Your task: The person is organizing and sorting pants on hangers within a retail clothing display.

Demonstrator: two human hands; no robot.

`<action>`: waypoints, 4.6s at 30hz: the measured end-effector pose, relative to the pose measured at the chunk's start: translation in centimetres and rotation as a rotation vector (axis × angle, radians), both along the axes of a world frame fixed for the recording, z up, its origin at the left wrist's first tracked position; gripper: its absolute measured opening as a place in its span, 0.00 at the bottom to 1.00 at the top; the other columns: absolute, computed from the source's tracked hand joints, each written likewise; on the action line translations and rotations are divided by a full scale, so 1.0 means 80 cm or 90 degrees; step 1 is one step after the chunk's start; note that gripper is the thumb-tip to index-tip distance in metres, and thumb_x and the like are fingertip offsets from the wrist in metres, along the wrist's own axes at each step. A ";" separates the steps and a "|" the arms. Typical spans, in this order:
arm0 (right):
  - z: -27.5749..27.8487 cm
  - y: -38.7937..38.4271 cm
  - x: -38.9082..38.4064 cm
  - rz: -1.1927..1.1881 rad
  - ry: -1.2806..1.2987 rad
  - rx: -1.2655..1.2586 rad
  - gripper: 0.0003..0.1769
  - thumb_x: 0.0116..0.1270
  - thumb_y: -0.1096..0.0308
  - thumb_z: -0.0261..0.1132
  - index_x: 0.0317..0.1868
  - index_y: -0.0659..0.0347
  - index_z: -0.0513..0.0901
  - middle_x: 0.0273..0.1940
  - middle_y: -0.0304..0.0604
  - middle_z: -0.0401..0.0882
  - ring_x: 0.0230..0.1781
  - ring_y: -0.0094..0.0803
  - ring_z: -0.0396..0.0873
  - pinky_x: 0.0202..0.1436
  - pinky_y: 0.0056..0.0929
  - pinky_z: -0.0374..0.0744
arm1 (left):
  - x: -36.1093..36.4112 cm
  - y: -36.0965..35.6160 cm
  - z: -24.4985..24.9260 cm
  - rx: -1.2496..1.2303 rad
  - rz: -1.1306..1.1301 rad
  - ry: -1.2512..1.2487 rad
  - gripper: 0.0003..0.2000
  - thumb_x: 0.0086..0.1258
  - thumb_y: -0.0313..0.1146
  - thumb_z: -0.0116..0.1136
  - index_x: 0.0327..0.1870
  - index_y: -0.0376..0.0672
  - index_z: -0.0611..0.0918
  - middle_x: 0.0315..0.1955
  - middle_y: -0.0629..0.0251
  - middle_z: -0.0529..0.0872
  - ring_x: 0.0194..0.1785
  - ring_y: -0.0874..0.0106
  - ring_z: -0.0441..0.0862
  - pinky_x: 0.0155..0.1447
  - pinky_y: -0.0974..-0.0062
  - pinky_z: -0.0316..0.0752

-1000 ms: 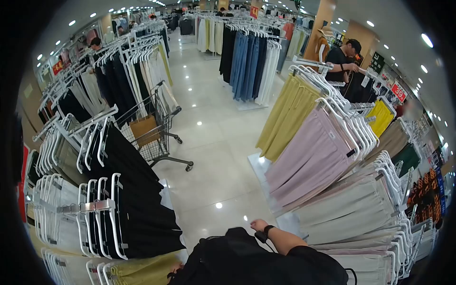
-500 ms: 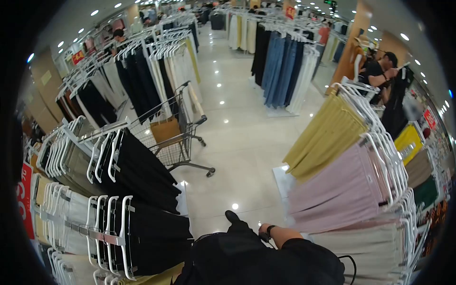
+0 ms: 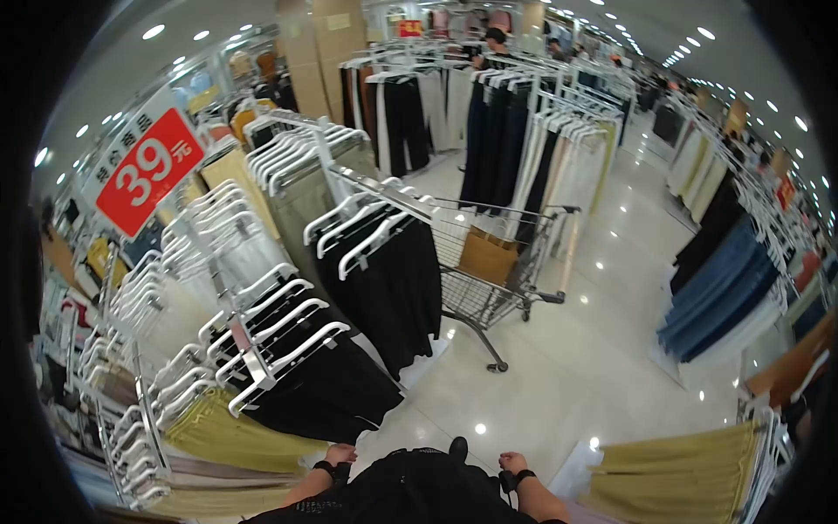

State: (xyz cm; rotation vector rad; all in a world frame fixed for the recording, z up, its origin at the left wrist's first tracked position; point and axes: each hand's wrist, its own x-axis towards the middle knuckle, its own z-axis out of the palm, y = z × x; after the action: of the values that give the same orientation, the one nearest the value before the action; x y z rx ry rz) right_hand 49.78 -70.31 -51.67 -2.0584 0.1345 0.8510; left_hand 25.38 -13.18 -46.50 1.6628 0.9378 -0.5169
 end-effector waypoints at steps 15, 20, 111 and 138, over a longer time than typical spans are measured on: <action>0.010 0.101 -0.009 0.187 0.059 -0.129 0.22 0.71 0.56 0.77 0.59 0.61 0.95 0.49 0.47 0.97 0.49 0.35 0.95 0.61 0.32 0.89 | -0.182 0.048 -0.036 0.343 -0.441 0.040 0.22 0.71 0.54 0.65 0.50 0.43 0.91 0.44 0.49 0.94 0.55 0.47 0.91 0.64 0.52 0.85; 0.061 0.149 0.005 0.135 0.109 -0.113 0.19 0.72 0.62 0.76 0.57 0.64 0.94 0.45 0.46 0.97 0.45 0.33 0.95 0.55 0.33 0.91 | -0.214 0.040 -0.049 0.358 -0.429 0.069 0.19 0.70 0.52 0.70 0.53 0.48 0.91 0.52 0.52 0.94 0.59 0.49 0.91 0.65 0.56 0.86; 0.613 0.826 0.152 0.788 -0.947 0.234 0.20 0.61 0.61 0.82 0.53 0.53 0.92 0.47 0.43 0.89 0.52 0.46 0.89 0.51 0.45 0.88 | -0.129 -0.191 -0.053 -0.015 0.764 -0.001 0.13 0.77 0.38 0.66 0.41 0.36 0.92 0.29 0.62 0.93 0.30 0.70 0.90 0.37 0.65 0.86; 0.666 0.815 0.141 0.992 -0.800 0.127 0.17 0.58 0.66 0.72 0.48 0.65 0.87 0.41 0.56 0.92 0.47 0.60 0.90 0.52 0.57 0.86 | -0.227 -0.259 -0.079 0.052 0.702 0.061 0.24 0.75 0.48 0.71 0.52 0.31 0.93 0.43 0.51 0.98 0.49 0.61 0.95 0.55 0.64 0.86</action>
State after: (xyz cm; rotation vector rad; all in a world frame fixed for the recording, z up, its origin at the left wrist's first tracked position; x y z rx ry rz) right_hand 61.10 -5.11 1.58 -1.8316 -2.2745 0.1130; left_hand 7.20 -33.88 -52.82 0.9547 1.7558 0.2037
